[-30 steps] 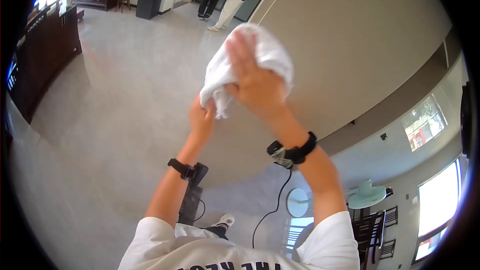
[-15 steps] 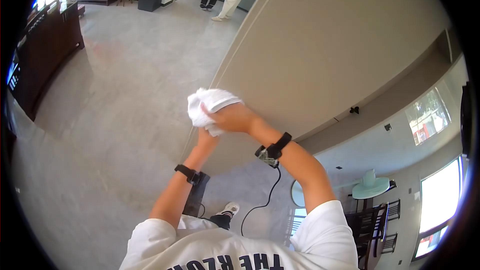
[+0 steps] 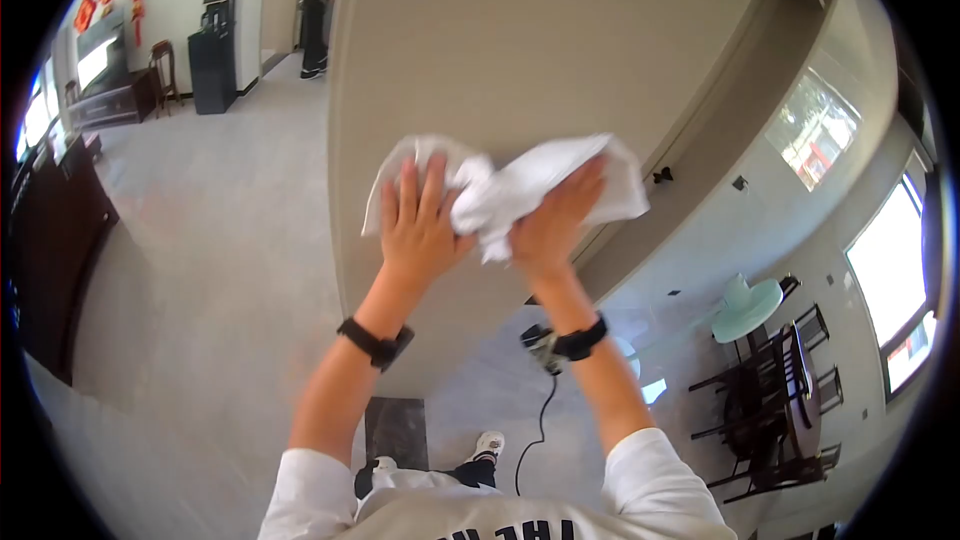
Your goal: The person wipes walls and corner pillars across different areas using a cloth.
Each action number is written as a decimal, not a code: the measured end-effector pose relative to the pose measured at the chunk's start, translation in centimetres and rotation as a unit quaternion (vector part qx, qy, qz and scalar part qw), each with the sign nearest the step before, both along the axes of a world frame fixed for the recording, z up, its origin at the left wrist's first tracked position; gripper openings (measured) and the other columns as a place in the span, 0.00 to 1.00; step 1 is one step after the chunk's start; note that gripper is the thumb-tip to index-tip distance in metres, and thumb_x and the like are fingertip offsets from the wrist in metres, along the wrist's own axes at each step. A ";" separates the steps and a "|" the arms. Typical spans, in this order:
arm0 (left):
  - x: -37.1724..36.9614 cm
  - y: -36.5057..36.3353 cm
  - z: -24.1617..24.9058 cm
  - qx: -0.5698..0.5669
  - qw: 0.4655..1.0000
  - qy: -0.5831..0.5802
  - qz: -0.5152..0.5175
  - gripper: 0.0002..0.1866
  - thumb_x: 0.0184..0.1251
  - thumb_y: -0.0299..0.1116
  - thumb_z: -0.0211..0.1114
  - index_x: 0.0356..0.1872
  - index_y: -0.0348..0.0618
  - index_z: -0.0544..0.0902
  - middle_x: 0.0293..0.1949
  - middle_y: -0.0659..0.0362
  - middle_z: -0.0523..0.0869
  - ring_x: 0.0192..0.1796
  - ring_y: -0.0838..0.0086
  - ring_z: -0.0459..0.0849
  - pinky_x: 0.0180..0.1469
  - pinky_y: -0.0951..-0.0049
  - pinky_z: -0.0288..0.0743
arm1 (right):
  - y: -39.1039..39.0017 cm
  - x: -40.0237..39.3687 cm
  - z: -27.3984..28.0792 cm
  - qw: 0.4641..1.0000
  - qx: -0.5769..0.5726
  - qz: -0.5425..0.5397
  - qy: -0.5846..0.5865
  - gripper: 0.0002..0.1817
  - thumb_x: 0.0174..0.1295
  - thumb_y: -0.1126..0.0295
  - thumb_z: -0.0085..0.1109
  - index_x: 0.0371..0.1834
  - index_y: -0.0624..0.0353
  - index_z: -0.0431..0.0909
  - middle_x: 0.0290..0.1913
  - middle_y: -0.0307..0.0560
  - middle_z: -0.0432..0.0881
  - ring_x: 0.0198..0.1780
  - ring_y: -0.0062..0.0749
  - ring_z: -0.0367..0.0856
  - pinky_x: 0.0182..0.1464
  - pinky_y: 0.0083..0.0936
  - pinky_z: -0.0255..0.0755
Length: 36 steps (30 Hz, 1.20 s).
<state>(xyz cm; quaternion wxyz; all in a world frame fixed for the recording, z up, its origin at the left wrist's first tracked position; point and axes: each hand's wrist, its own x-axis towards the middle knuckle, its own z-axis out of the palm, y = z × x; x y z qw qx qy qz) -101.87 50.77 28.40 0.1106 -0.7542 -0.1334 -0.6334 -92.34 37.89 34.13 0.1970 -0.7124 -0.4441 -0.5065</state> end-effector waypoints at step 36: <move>-0.7 -0.7 8.3 0.054 0.997 -0.005 0.056 0.36 0.56 0.51 0.49 0.61 0.33 0.64 0.69 0.38 0.54 0.70 0.41 0.52 0.67 0.48 0.50 | -1.5 2.0 3.3 0.976 0.215 0.025 -0.008 0.40 0.44 0.66 0.56 0.65 0.65 0.59 0.68 0.66 0.54 0.68 0.69 0.49 0.58 0.59 0.57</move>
